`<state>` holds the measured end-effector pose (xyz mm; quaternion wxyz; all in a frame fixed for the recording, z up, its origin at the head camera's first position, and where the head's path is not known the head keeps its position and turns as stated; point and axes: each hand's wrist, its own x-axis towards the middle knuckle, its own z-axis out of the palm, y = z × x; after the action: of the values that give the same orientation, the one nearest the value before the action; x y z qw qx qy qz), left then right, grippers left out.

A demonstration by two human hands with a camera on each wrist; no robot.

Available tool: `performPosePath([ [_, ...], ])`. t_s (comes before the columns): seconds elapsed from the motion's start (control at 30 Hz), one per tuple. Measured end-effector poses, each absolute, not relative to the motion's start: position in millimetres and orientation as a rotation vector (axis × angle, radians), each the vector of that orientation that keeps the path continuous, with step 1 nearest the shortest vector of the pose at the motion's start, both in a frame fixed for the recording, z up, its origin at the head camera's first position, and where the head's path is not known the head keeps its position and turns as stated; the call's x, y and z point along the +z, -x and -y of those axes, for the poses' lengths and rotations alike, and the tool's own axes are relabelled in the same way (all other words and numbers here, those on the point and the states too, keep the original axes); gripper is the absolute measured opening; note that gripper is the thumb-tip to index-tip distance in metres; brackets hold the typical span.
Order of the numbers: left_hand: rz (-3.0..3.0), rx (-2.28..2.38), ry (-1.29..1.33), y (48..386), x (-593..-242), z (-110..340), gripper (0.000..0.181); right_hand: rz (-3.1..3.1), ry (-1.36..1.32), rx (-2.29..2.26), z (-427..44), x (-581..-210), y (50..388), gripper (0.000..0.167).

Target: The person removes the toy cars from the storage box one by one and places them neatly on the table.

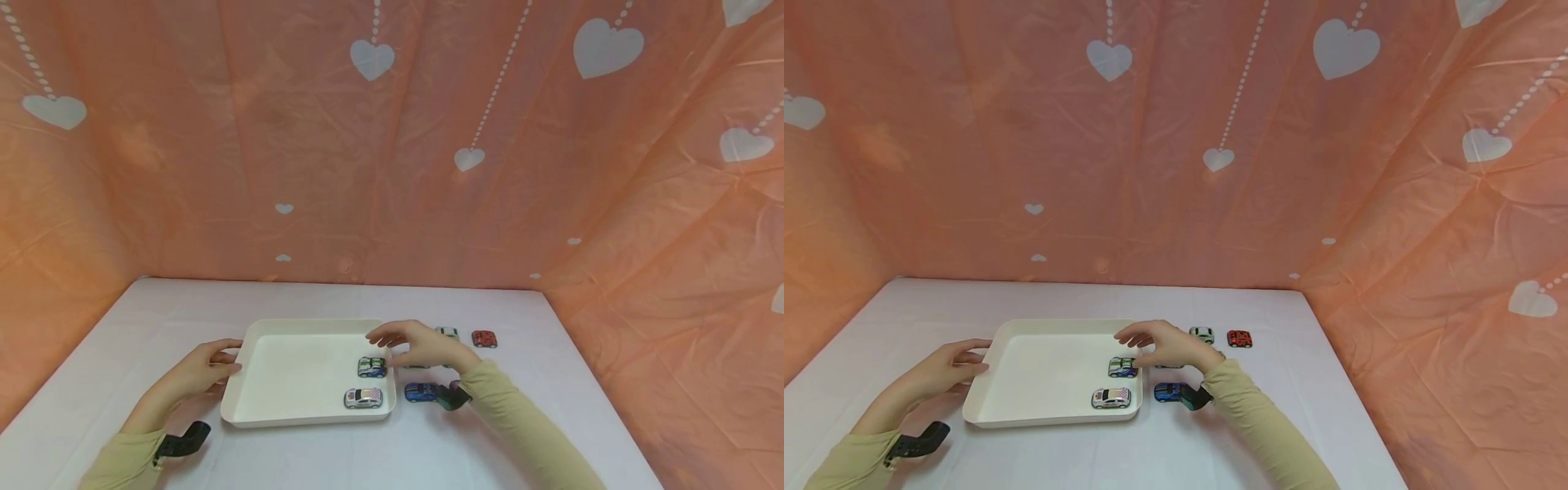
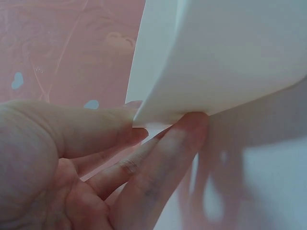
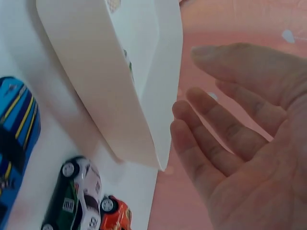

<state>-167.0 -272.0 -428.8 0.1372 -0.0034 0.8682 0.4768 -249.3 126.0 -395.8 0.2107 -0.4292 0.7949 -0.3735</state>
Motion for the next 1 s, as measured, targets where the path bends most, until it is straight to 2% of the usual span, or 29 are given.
performPosePath([
  [1.0, -2.513, 1.358, 0.015, 166.9, -426.8, 271.3, 0.054, -2.389, 1.177, -0.669, -96.7, -403.9, 246.3, 0.051],
])
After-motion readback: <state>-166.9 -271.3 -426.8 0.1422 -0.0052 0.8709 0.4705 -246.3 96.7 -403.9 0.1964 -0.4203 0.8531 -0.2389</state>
